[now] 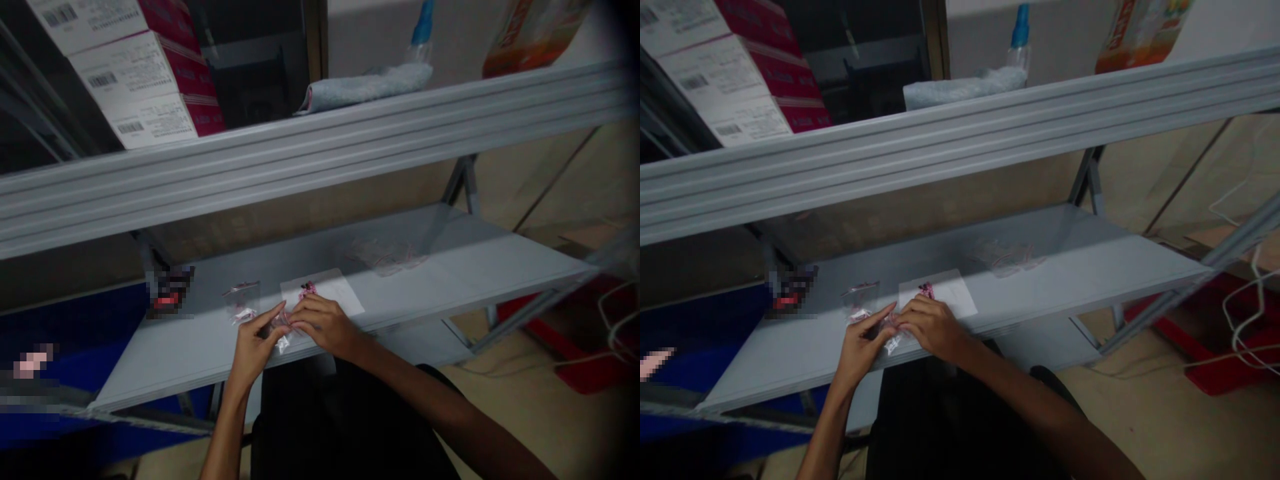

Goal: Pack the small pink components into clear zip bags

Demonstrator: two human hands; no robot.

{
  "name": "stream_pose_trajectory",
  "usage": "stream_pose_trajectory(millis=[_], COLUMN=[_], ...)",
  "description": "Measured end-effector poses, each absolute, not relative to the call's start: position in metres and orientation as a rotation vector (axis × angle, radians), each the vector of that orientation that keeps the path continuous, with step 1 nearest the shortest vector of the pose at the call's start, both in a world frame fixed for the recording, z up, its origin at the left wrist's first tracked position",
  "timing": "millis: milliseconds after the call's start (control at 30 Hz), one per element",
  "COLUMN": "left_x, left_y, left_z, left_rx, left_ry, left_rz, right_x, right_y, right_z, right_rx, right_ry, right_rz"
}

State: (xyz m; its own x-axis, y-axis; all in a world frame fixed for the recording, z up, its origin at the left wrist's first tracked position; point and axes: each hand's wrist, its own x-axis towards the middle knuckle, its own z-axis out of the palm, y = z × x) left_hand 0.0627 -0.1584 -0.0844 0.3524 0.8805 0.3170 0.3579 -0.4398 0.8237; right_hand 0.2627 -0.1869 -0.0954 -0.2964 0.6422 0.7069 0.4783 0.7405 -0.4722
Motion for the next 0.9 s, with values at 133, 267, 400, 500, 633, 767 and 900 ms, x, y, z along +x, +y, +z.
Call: stream_pose_trajectory(millis=[133, 267, 400, 500, 633, 767, 900], left_x=[0.062, 0.060, 0.056, 0.054, 0.055, 0.058, 0.062], left_y=[-0.158, -0.156, -0.155, -0.155, -0.155, -0.158, -0.160], left_z=[-0.084, -0.082, -0.083, -0.084, -0.083, -0.081, -0.076], left_rx=[1.976, 1.981, 1.880, 1.758, 1.726, 1.727, 1.762], left_ry=[1.018, 1.089, 1.161, 1.187, 1.190, 1.128, 1.108], left_rz=[0.955, 1.082, 1.167, 1.164, 1.149, 1.118, 1.067], right_x=[0.256, 0.274, 0.309, 0.326, 0.328, 0.324, 0.323], right_y=[-0.192, -0.187, -0.175, -0.169, -0.169, -0.167, -0.162], right_z=[-0.096, -0.082, -0.075, -0.079, -0.088, -0.095, -0.100], right_rx=[-0.914, -0.967, -1.252, -1.402, -1.426, -1.438, -1.453], right_ry=[-1.937, -1.688, -1.632, -1.835, -1.953, -1.990, -1.966], right_rz=[0.365, 0.580, 0.513, 0.453, 0.401, 0.344, 0.342])
